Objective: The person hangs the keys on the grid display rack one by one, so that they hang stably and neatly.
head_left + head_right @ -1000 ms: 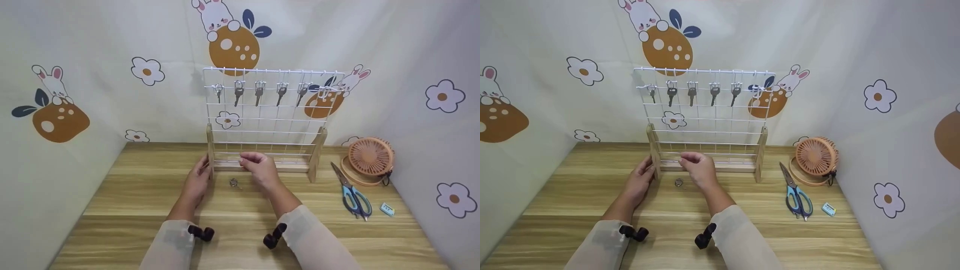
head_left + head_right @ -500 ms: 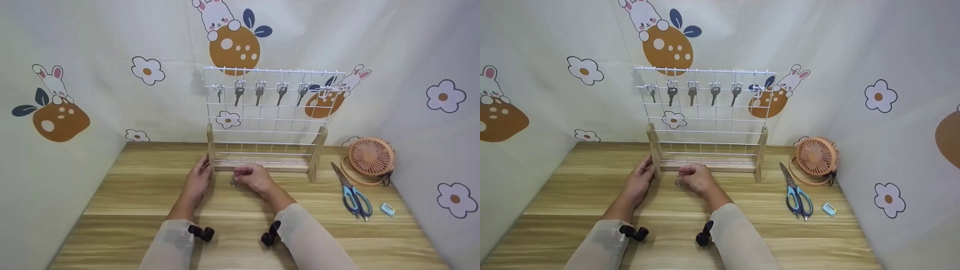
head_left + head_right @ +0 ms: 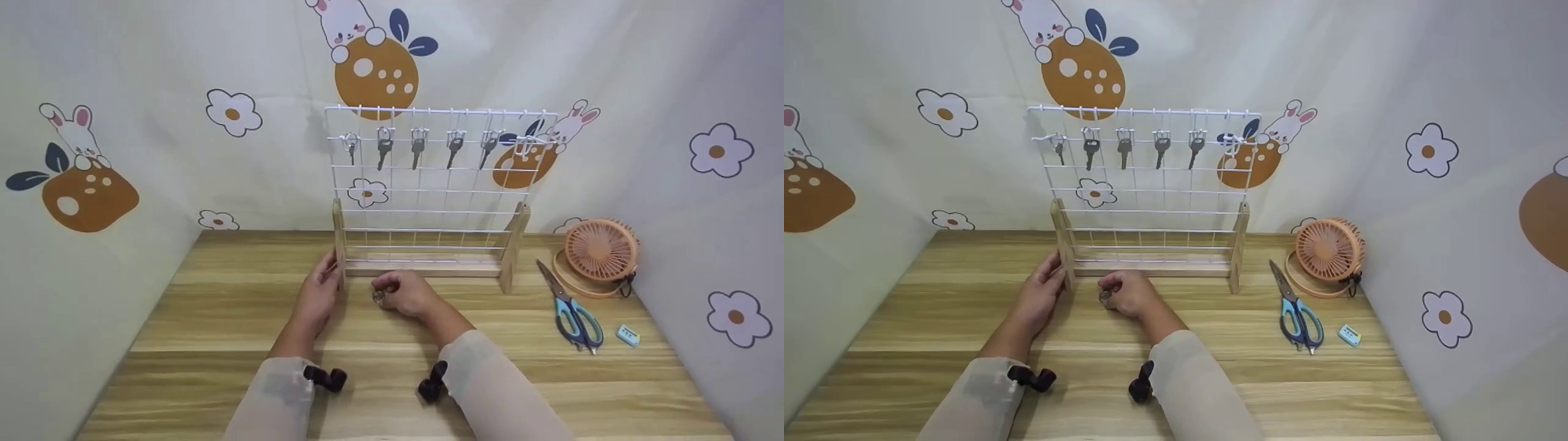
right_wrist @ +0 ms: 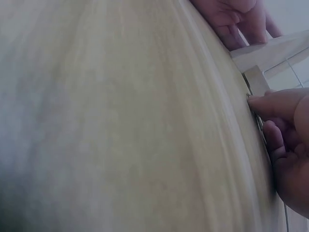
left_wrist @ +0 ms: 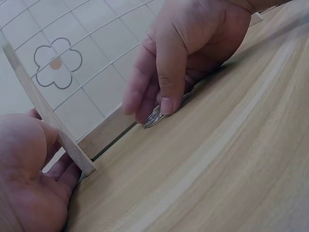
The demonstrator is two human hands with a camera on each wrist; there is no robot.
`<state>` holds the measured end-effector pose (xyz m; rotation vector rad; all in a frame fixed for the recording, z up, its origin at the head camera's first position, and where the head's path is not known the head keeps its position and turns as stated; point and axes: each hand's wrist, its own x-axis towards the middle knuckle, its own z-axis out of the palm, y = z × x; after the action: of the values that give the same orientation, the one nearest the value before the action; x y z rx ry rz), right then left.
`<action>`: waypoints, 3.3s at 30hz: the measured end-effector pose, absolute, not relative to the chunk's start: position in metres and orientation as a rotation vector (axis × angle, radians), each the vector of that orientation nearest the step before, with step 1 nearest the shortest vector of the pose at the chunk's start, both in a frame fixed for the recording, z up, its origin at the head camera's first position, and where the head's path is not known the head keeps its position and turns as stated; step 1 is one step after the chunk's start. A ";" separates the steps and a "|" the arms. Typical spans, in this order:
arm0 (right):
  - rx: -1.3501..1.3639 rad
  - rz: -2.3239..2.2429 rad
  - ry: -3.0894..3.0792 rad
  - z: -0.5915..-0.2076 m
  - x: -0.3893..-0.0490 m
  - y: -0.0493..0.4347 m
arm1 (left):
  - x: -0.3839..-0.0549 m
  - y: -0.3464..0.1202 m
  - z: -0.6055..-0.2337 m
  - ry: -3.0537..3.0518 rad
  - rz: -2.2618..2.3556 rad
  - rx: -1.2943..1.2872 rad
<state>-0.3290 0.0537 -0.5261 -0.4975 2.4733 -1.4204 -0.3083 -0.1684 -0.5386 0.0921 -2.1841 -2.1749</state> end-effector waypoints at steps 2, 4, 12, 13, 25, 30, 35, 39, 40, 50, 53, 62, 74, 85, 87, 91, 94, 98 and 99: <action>-0.501 -1.412 2.479 -0.526 -0.328 0.052 | -0.308 -0.170 -0.538 -2.196 -2.186 0.097; -0.500 -1.406 2.482 -0.527 -0.327 0.052 | -0.308 -0.170 -0.538 -2.214 -2.193 0.106; -0.543 -1.351 2.481 -0.525 -0.325 0.052 | -0.307 -0.169 -0.540 -2.214 -2.184 0.139; -0.548 -1.355 2.474 -0.525 -0.325 0.052 | -0.307 -0.169 -0.540 -2.209 -2.186 0.134; -0.540 -1.294 2.508 -0.523 -0.325 0.053 | -0.307 -0.169 -0.539 -2.197 -2.192 0.146; -0.576 -1.296 2.549 -0.524 -0.328 0.055 | -0.308 -0.169 -0.538 -2.203 -2.199 0.139; -0.578 -1.315 2.613 -0.524 -0.329 0.054 | -0.307 -0.170 -0.537 -2.198 -2.221 0.139; -0.515 -1.391 2.620 -0.524 -0.330 0.054 | -0.308 -0.169 -0.538 -2.183 -2.217 0.131; -0.491 -1.423 2.609 -0.525 -0.331 0.054 | -0.309 -0.169 -0.538 -2.184 -2.215 0.135; -0.245 -1.812 2.352 -0.503 -0.327 0.082 | -0.309 -0.169 -0.539 -2.209 -2.177 0.120; -0.221 -1.923 2.301 -0.479 -0.321 0.097 | -0.309 -0.170 -0.539 -2.213 -2.169 0.129; -0.286 -2.319 2.183 -0.419 -0.296 0.158 | -0.307 -0.170 -0.538 -2.199 -2.172 0.091; -0.248 -2.543 2.231 -0.334 -0.272 0.221 | -0.307 -0.169 -0.538 -2.192 -2.166 0.101; -0.352 -2.935 1.919 -0.267 -0.280 0.239 | -0.308 -0.170 -0.538 -2.194 -2.178 0.103; -0.341 -2.918 1.914 -0.265 -0.283 0.239 | -0.307 -0.170 -0.538 -2.201 -2.186 0.113; -0.315 -2.890 1.883 -0.269 -0.289 0.239 | -0.308 -0.169 -0.538 -2.229 -2.191 0.134; -0.274 -2.874 1.894 -0.274 -0.291 0.239 | -0.308 -0.168 -0.537 -2.236 -2.189 0.143; -0.239 -2.864 1.917 -0.280 -0.294 0.240 | -0.310 -0.167 -0.536 -2.225 -2.182 0.146; -0.237 -2.863 1.921 -0.282 -0.295 0.240 | -0.310 -0.167 -0.536 -2.225 -2.180 0.144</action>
<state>-0.2950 0.2398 -0.2820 -0.2368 1.9214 -2.8631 -0.3098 -0.1668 -0.5363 0.1438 -2.2254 -2.1803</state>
